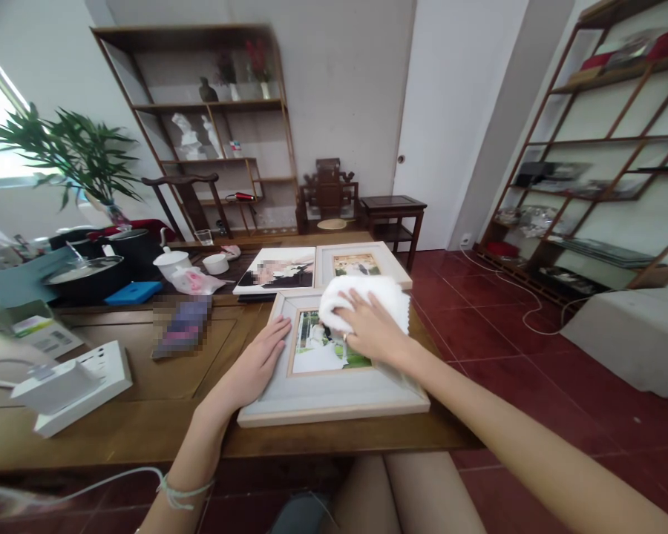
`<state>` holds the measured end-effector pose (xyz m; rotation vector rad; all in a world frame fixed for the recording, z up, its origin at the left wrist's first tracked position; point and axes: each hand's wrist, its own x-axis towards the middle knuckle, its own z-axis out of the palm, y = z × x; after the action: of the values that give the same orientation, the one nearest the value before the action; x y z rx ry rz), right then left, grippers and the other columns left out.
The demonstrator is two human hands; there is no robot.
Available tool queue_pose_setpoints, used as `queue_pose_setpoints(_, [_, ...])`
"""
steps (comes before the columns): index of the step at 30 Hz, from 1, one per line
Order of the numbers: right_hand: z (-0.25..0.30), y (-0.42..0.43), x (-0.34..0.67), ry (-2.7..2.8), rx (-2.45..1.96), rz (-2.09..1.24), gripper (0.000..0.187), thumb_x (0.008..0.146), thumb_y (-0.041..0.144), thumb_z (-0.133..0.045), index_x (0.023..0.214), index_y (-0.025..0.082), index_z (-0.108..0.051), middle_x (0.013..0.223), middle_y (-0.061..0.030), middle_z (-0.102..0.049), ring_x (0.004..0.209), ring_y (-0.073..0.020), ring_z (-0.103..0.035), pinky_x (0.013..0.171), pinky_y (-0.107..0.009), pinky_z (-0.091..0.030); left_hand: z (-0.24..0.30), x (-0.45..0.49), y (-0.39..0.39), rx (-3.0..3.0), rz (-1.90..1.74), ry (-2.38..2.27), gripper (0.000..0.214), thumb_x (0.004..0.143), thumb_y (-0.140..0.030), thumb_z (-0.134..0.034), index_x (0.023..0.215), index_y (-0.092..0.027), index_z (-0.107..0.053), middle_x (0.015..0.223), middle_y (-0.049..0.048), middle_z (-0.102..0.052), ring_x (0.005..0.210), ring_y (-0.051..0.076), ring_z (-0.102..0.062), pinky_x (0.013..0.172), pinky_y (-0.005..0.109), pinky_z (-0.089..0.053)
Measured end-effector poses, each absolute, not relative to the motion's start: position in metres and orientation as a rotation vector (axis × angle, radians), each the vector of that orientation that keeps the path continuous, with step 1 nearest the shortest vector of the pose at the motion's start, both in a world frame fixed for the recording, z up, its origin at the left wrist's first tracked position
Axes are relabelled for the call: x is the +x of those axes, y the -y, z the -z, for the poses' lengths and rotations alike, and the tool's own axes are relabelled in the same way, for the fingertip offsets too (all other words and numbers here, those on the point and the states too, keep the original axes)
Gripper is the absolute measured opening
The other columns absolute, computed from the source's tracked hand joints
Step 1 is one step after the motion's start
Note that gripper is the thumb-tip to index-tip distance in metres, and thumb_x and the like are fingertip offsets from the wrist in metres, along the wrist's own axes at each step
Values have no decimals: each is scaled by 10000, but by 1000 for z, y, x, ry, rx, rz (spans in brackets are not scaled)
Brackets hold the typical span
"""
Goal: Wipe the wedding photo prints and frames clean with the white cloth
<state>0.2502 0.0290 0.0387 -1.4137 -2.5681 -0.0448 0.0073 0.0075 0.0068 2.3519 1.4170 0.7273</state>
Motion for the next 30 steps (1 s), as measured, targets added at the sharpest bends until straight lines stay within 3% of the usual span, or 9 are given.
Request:
queue_pose_setpoints(3, [-43,-61,254,2529,-1469,73,461,842,157,-390,1296,140,-471,1485,-137,-280,1363,-372,-151,1032,-599,-206,-8,7,-7,2352,-725,-1410,454,932,-265,-277,1314,-101,-459,1434,129,-403,1361,197,-297,1132,417,-230])
queue_pose_setpoints(7, [-44,-63,247,2614,-1404,30,499,800,100,-375,1286,135,-487,1450,-138,-352,1361,-375,-154,1021,-647,-160,-8,7,-7,2346,-726,-1417,457,933,-272,-280,1315,-96,-457,1437,132,-397,1363,198,-294,1132,421,-226])
queue_pose_setpoints(10, [-44,-37,241,2738,-1274,-36,525,748,80,-419,1257,166,-521,1455,-103,-354,1376,-318,-144,1060,-589,-155,-7,8,-7,2350,-734,-1417,450,932,-272,-288,1314,-110,-461,1434,127,-403,1361,200,-296,1130,425,-233])
queue_pose_setpoints(16, [-66,44,240,2880,-1069,-393,448,732,75,-422,1144,160,-577,1324,-149,-510,1354,-268,-248,1079,-512,-212,-7,8,-7,2351,-742,-1419,445,928,-265,-298,1306,-108,-473,1429,127,-410,1357,205,-307,1129,418,-236])
queue_pose_setpoints(20, [-76,82,237,2851,-1020,-474,457,691,79,-458,1111,205,-589,1415,-103,-419,1362,-254,-228,1098,-488,-187,-6,8,-8,2353,-711,-1427,465,926,-254,-281,1309,-58,-459,1430,149,-402,1366,203,-286,1138,402,-215])
queue_pose_setpoints(24, [-63,76,230,2776,-1100,-459,511,681,73,-457,1166,192,-566,1448,-113,-365,1375,-277,-178,1091,-528,-176,-5,8,-8,2365,-736,-1412,453,925,-253,-294,1305,-81,-468,1426,143,-412,1363,205,-292,1131,415,-229])
queue_pose_setpoints(30, [-41,2,234,2631,-1272,-132,541,770,106,-422,1308,154,-452,1421,-135,-397,1371,-298,-178,1080,-535,-182,-7,7,-7,2361,-742,-1409,452,931,-261,-287,1315,-100,-461,1425,136,-414,1359,200,-301,1129,419,-238])
